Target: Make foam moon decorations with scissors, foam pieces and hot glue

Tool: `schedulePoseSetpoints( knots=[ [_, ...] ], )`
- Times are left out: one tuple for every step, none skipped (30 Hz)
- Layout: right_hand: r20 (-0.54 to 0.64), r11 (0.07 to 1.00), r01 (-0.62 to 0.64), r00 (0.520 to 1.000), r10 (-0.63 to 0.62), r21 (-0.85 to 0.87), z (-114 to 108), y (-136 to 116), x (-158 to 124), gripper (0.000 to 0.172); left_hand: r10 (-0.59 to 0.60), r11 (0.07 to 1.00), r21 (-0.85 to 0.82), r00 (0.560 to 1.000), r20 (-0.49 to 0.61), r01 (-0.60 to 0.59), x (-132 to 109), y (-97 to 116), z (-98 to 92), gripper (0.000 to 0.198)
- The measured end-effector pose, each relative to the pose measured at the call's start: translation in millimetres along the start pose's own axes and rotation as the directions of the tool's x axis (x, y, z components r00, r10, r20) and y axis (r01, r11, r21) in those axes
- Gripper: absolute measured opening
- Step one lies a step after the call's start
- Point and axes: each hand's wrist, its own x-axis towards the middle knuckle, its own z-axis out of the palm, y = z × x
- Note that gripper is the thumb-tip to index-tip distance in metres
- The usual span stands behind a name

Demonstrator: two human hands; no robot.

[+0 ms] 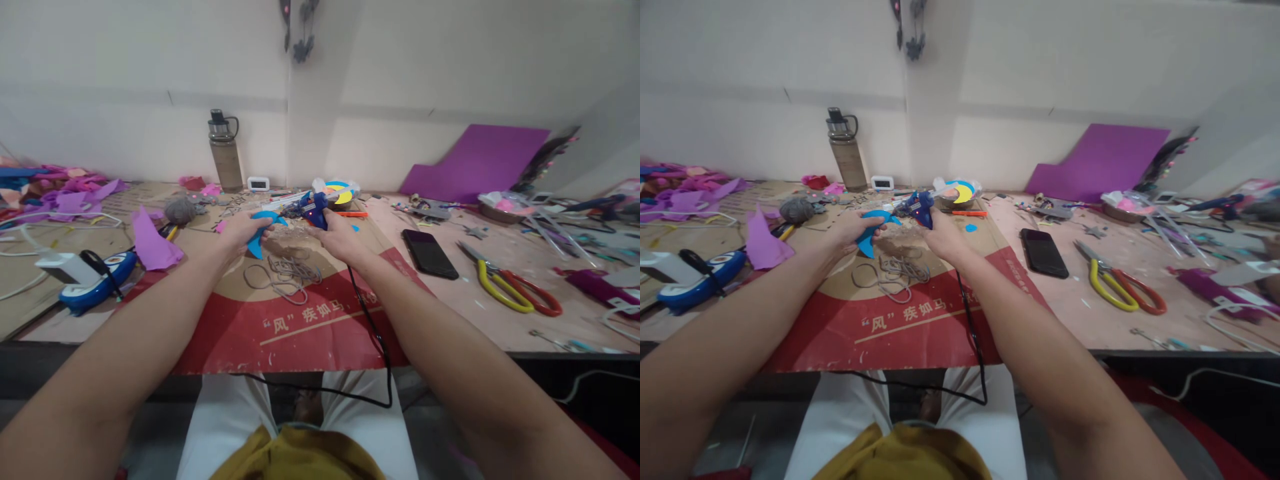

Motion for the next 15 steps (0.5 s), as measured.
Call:
schedulePoseSetpoints(
  knots=[
    [0.002,1.0,-0.017,1.0,0.017,0.012,0.2,1.3,0.3,0.025,-0.005,1.0,-0.011,1.0,0.008,0.005,0.1,-0.1,-0.5,0.01],
    [0.007,0.999,-0.037,0.999,0.037,0.026,0.4,2.4,0.7,0.025,-0.011,1.0,-0.024,1.0,0.019,0.012,-0.1,0.0,-0.8,0.01],
    [0.012,0.998,-0.053,0.999,0.052,0.042,0.4,3.3,0.9,0.026,-0.016,0.999,-0.035,0.999,0.03,0.017,-0.6,0.4,-0.9,0.011],
    [0.013,0.997,-0.055,0.998,0.054,0.056,0.4,4.1,1.2,0.026,-0.02,0.999,-0.045,0.999,0.039,0.022,-1.4,1.1,-0.9,0.011],
    [0.011,0.996,-0.053,0.999,0.053,0.065,0.1,4.6,1.4,0.026,-0.025,0.998,-0.051,0.999,0.042,0.027,-2.2,2.0,-0.9,0.011],
    [0.006,0.997,-0.051,0.999,0.051,0.065,-0.4,4.9,1.6,0.027,-0.03,0.998,-0.054,0.999,0.042,0.032,-3.1,3.0,-0.8,0.011],
    [-0.002,0.997,-0.05,0.999,0.05,0.059,-1.1,5.0,1.8,0.027,-0.036,0.998,-0.056,0.999,0.041,0.038,-3.9,4.2,-0.7,0.01],
    [-0.012,0.997,-0.051,0.999,0.052,0.05,-1.9,4.8,1.9,0.028,-0.043,0.997,-0.06,0.998,0.039,0.045,-4.5,5.2,-0.6,0.01],
    [-0.021,0.998,-0.053,0.998,0.054,0.044,-2.9,4.4,2.0,0.028,-0.051,0.997,-0.064,0.998,0.038,0.053,-4.9,6.0,-0.5,0.011],
    [-0.028,0.998,-0.055,0.998,0.057,0.042,-3.8,3.9,2.0,0.029,-0.058,0.996,-0.068,0.998,0.037,0.06,-5.1,6.6,-0.5,0.011],
    [-0.033,0.997,-0.058,0.998,0.059,0.047,-4.6,3.3,1.9,0.029,-0.062,0.995,-0.071,0.998,0.034,0.064,-5.1,6.8,-0.5,0.012],
    [-0.034,0.997,-0.059,0.998,0.061,0.059,-5.1,2.6,1.7,0.029,-0.064,0.995,-0.073,0.998,0.028,0.065,-4.9,6.7,-0.4,0.012],
    [-0.034,0.996,-0.058,0.998,0.061,0.073,-5.4,1.9,1.3,0.028,-0.064,0.995,-0.074,0.998,0.019,0.065,-4.7,6.3,-0.3,0.013],
    [-0.033,0.995,-0.055,0.998,0.058,0.087,-5.3,1.4,0.9,0.028,-0.062,0.995,-0.077,0.998,0.015,0.063,-4.4,5.8,-0.1,0.014],
    [-0.032,0.994,-0.051,0.998,0.054,0.098,-4.9,0.9,0.4,0.027,-0.06,0.995,-0.082,0.998,0.014,0.061,-4.1,5.2,0.0,0.015]
  ],
)
